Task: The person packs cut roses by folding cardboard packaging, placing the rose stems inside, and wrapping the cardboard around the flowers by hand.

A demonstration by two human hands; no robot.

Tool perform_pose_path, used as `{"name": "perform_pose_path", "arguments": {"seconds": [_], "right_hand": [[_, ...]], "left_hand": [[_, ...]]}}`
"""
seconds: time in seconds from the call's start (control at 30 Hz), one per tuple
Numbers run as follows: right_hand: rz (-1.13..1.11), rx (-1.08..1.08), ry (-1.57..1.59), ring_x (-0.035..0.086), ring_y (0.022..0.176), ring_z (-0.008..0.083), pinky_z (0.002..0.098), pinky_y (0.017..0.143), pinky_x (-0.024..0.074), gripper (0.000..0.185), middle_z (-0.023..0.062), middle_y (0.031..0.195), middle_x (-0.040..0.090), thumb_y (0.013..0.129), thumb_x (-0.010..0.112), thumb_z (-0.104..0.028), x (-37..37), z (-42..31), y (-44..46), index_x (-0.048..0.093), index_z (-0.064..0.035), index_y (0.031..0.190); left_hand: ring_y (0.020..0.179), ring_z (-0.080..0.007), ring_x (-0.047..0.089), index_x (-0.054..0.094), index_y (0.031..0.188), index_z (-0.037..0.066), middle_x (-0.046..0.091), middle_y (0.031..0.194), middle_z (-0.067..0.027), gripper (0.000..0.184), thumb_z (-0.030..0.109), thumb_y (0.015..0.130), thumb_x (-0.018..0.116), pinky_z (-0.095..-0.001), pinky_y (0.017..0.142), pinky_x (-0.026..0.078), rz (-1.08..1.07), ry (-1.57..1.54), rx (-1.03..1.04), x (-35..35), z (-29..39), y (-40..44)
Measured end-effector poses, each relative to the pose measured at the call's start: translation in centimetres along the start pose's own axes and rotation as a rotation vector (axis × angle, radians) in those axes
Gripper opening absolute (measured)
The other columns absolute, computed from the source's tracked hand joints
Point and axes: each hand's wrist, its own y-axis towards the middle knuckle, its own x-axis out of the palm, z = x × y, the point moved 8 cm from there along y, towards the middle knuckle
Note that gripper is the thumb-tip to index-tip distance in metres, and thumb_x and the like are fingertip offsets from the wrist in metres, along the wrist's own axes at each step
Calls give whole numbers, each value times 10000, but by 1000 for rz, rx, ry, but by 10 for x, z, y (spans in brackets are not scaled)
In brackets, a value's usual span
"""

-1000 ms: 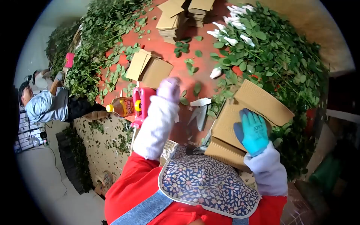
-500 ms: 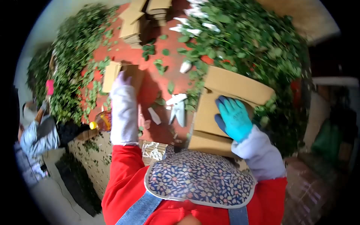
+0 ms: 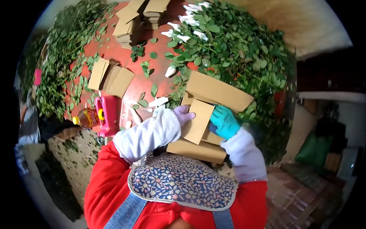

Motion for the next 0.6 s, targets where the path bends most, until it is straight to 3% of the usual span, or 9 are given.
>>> {"name": "perform_pose_path", "arguments": {"seconds": [0.07, 0.13, 0.17, 0.2, 0.27, 0.33, 0.37, 0.4, 0.6], "right_hand": [[24, 7, -54, 570, 970, 338, 434, 844, 457, 455, 139, 1054, 606, 655, 662, -101, 1, 2, -4, 601, -34, 1101], [37, 22, -253, 580, 948, 324, 424, 807, 468, 418, 123, 1053, 610, 677, 651, -96, -8, -7, -10, 608, -42, 1089], [-9, 147, -271, 587, 961, 309, 412, 811, 473, 380, 104, 1081, 615, 707, 647, -108, -18, -16, -5, 614, -55, 1082], [117, 153, -268, 634, 907, 336, 379, 763, 512, 371, 143, 1056, 649, 731, 712, -133, -39, -36, 2, 635, -52, 1085], [172, 223, -188, 589, 1038, 370, 416, 847, 489, 510, 173, 1187, 595, 704, 769, -227, -47, -59, 14, 609, -52, 1155], [-24, 241, -241, 472, 1193, 423, 484, 949, 422, 708, 197, 1325, 487, 671, 803, -326, -33, -78, 35, 534, -48, 1264], [-173, 321, -222, 349, 1289, 452, 530, 1009, 348, 846, 196, 1421, 377, 670, 791, -405, -5, -61, 27, 441, -50, 1354], [-170, 308, -259, 344, 1301, 438, 520, 1016, 344, 908, 196, 1425, 377, 678, 773, -461, 9, -49, 22, 394, -39, 1387], [-161, 329, -240, 352, 1271, 464, 537, 1026, 327, 869, 209, 1408, 384, 705, 749, -439, 14, -49, 26, 401, 4, 1366]], "left_hand": [[917, -158, 628, 533, 1259, -19, 673, 1051, -86, 400, 118, 895, 627, -321, 811, 515, 39, 1, 21, -9, -25, 28], [900, -204, 656, 580, 1204, 4, 687, 1010, -123, 358, 187, 899, 613, -348, 789, 521, 165, 435, 89, -27, -34, 49], [896, -214, 656, 585, 1190, 5, 686, 1003, -125, 351, 196, 896, 609, -353, 785, 521, 191, 576, 103, -29, -31, 53], [891, -223, 656, 589, 1176, 7, 685, 997, -127, 345, 206, 894, 606, -359, 781, 521, 189, 647, 108, -26, -25, 51], [882, -241, 656, 598, 1147, 9, 683, 983, -130, 336, 224, 889, 599, -370, 773, 521, 128, 762, 111, -17, -8, 47], [873, -260, 656, 607, 1118, 12, 680, 969, -134, 329, 243, 884, 591, -381, 765, 520, 58, 895, 120, -10, 11, 38], [869, -269, 656, 611, 1103, 13, 679, 963, -136, 327, 253, 882, 588, -387, 761, 520, 42, 982, 127, -10, 23, 29], [864, -278, 656, 615, 1089, 15, 678, 956, -138, 326, 262, 879, 584, -392, 757, 520, 36, 1090, 128, -11, 37, 16], [837, -334, 656, 641, 1002, 22, 671, 915, -148, 336, 319, 865, 563, -426, 733, 519, 50, 1438, 58, -25, 102, -73]]}}
